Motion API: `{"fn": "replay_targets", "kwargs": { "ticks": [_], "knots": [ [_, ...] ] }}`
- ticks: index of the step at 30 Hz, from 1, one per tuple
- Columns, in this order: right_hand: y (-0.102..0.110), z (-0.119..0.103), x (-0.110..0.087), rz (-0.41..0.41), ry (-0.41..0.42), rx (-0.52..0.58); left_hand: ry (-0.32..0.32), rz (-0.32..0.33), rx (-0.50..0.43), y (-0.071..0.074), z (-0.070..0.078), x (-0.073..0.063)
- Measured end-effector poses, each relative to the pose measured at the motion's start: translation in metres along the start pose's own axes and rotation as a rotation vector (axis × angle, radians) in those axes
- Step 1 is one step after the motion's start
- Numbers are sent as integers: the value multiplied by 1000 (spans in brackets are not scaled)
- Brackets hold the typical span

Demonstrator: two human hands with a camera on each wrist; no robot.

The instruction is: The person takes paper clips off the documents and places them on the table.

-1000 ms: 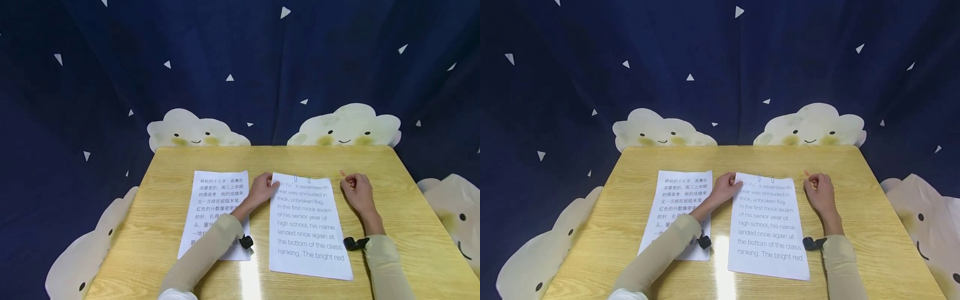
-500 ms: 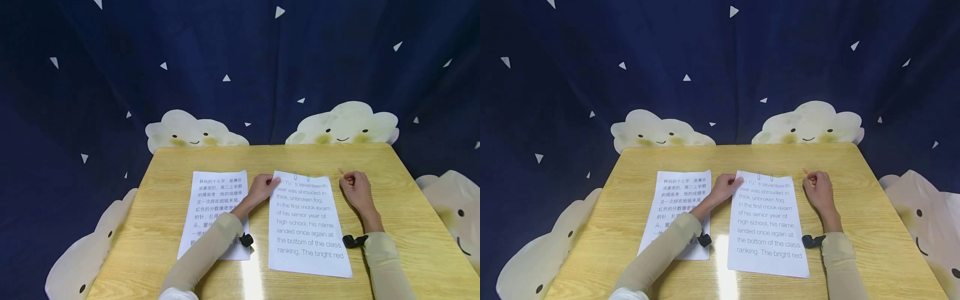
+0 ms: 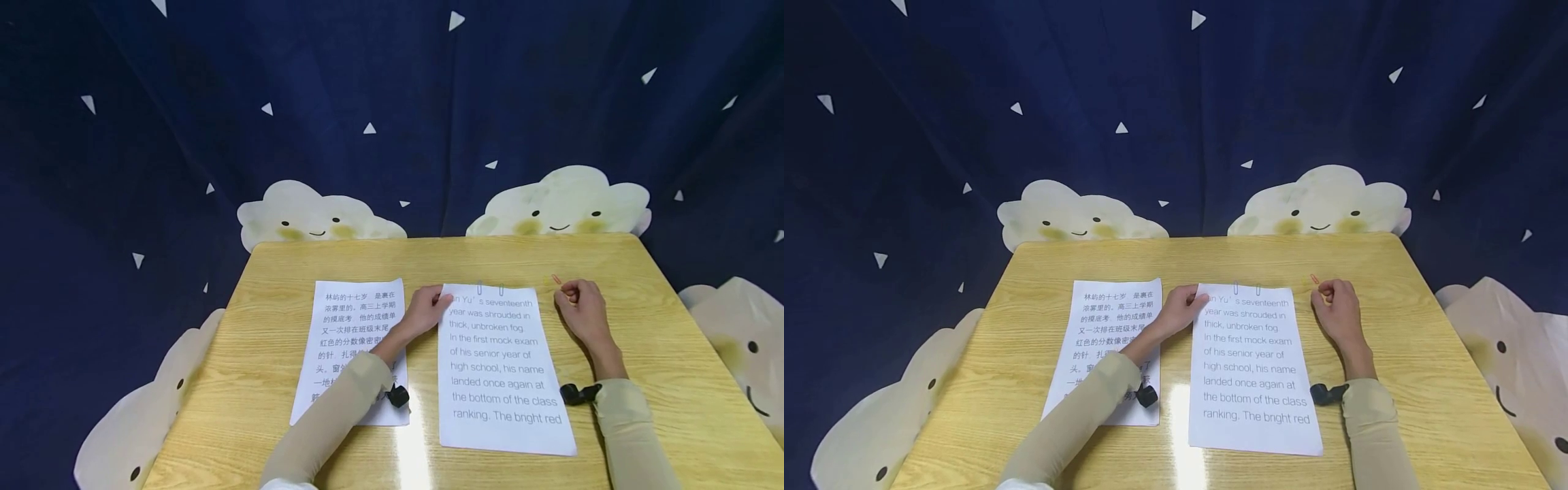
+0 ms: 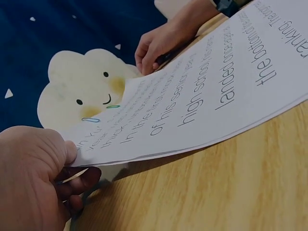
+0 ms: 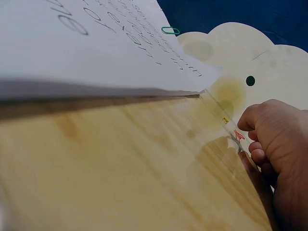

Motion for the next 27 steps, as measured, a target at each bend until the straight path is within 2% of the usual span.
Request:
{"fn": "replay_targets", "kwargs": {
  "ticks": [9, 18, 27],
  "knots": [
    [-2, 1, 0, 10, 6, 3, -51, 17, -7, 0, 2, 1],
    [-5, -3, 1, 20, 23, 2, -20, 40, -12, 2, -2, 0],
    [3, -5, -1, 55, 65, 28, -74, 74, -143, 15, 2, -16]
  ]
}}
Point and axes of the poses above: each hand's wrist, its own x-axis towards the middle knuckle, its own y-axis out of the back of the hand, z = x × y, the point moved 7 cm from there along x, towards the middle knuckle, and after that the axes turned 13 degrees about -z, right-handed, at the moved point
